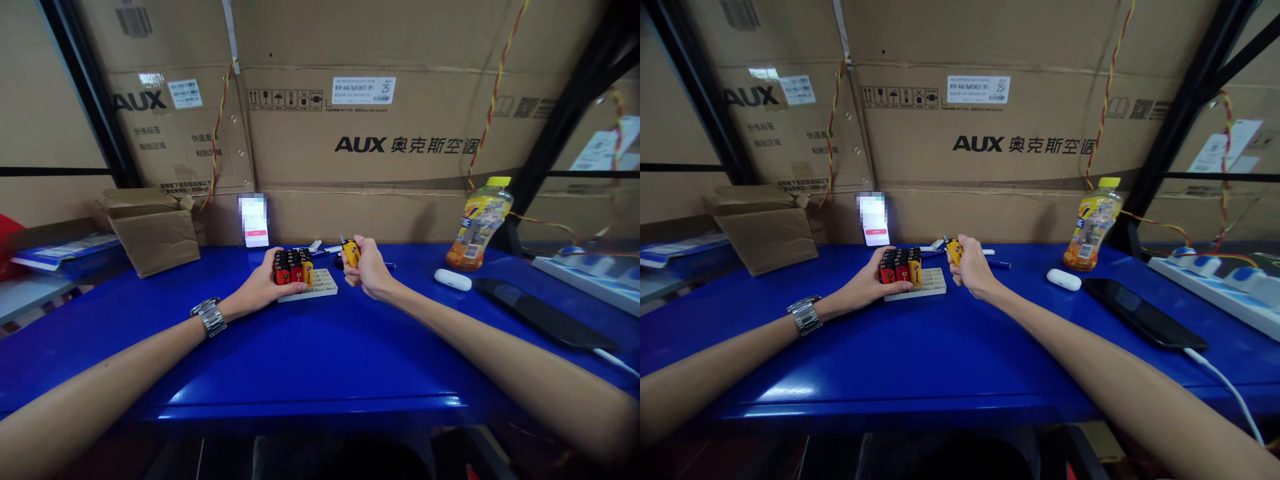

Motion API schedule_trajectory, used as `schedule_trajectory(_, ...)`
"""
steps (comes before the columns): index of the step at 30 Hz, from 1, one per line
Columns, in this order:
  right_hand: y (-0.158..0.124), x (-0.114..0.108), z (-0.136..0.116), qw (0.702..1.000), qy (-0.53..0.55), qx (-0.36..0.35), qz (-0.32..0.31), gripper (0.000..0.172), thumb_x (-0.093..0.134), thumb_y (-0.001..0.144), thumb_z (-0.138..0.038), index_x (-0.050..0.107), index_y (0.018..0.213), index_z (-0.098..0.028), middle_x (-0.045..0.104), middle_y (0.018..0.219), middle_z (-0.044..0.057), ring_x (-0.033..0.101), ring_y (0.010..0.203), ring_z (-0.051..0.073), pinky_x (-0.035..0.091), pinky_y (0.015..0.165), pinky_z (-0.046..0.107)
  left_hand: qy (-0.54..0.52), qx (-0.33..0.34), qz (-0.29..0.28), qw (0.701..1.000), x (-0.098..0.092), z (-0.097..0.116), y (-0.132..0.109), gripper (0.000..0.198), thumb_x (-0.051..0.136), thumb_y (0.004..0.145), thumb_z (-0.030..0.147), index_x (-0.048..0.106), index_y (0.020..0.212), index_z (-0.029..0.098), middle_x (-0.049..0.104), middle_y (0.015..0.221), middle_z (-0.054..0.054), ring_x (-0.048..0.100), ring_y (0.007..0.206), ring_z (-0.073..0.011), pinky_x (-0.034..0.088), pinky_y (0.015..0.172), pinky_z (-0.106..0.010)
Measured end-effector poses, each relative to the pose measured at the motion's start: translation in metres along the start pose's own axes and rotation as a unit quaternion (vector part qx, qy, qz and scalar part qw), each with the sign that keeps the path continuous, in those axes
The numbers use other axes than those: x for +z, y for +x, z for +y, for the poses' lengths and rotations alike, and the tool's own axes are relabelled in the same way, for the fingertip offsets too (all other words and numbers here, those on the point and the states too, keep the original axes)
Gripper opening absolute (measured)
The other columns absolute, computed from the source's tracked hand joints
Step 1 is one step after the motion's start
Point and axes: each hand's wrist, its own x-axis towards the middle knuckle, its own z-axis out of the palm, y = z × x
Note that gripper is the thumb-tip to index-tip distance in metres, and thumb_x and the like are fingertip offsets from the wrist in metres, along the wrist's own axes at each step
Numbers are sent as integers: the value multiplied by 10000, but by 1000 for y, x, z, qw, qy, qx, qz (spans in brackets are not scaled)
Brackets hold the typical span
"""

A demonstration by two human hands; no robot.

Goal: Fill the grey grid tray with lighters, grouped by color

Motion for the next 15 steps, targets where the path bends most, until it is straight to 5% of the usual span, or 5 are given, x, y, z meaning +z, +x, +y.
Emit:
schedule_trajectory(5, 2, -3, 2, 998, -51, -36, -1, 408, 281, 915, -533, 395, 670, -228, 296, 350, -87, 209, 282, 73, 194, 315, 219, -9, 1, -4, 1000, 0, 4, -2, 722, 760, 678, 438, 358, 1227, 197, 533, 1235, -119, 538, 1132, -287, 449, 960, -443)
schedule_trajectory(11, 3, -7, 5, 970, -168, -153, -90, 303, 462, 890, -516, 383, 850, -226, 563, 619, -32, 497, 482, 94, 393, 466, 233, -4, 7, 1, 1000, 1, -4, 2, 751, 766, 667, 436, 340, 1235, 192, 551, 1208, -121, 548, 1109, -288, 459, 940, -440)
schedule_trajectory(15, 2, -6, 6, 951, -187, -195, -151, 273, 449, 905, -481, 422, 887, -210, 523, 635, -31, 467, 539, 96, 392, 515, 243, 0, 13, 5, 1000, 2, -7, 3, 736, 768, 661, 434, 357, 1223, 195, 548, 1214, -116, 546, 1115, -291, 458, 936, -433)
